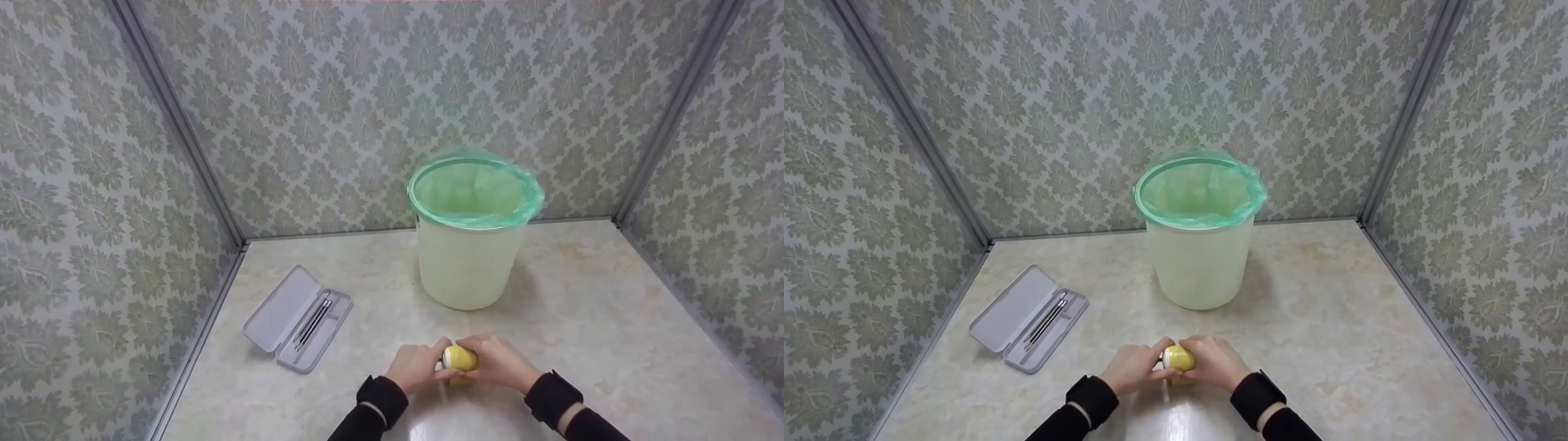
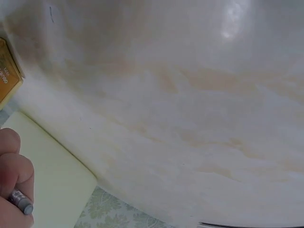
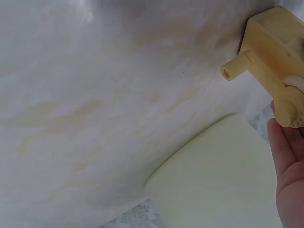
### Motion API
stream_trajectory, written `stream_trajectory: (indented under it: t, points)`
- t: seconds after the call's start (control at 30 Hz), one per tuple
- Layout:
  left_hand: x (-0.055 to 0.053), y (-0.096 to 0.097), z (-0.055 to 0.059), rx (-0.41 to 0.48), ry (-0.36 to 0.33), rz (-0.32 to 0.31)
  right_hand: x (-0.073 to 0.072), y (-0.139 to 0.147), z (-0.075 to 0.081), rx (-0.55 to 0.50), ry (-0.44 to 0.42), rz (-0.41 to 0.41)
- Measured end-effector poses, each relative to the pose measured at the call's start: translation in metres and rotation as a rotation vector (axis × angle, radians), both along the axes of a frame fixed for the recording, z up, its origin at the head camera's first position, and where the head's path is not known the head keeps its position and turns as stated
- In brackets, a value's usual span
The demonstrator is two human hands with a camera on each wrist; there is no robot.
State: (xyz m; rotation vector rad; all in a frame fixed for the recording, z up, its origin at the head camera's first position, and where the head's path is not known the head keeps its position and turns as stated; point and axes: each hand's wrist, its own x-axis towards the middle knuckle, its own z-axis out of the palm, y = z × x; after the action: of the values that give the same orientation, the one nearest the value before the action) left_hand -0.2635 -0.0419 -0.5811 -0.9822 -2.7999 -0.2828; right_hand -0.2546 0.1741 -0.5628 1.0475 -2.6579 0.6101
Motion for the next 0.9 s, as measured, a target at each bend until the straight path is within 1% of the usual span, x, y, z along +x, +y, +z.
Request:
stream_trajectory:
  t: [0.13, 0.23, 0.47, 0.7, 0.77, 0.9]
  points:
    - [0.001, -0.002, 0.000, 0.012, 0.031, -0.009, -0.001, -0.001, 0.000, -0.017, 0.015, 0.004]
    - [0.001, -0.003, -0.001, 0.018, 0.034, -0.006, -0.001, -0.001, 0.001, -0.026, 0.020, 0.010]
    - [0.005, -0.007, 0.001, 0.047, -0.009, 0.004, -0.001, -0.001, 0.000, -0.024, -0.015, 0.003]
    - [0.009, -0.021, 0.005, 0.118, -0.096, 0.042, 0.000, 0.002, 0.002, -0.017, -0.078, -0.025]
    - [0.009, -0.025, 0.005, 0.131, -0.103, 0.043, 0.000, 0.002, 0.003, -0.010, -0.085, -0.030]
    - [0.010, -0.032, 0.003, 0.139, -0.102, 0.023, 0.000, 0.001, 0.003, -0.007, -0.100, -0.036]
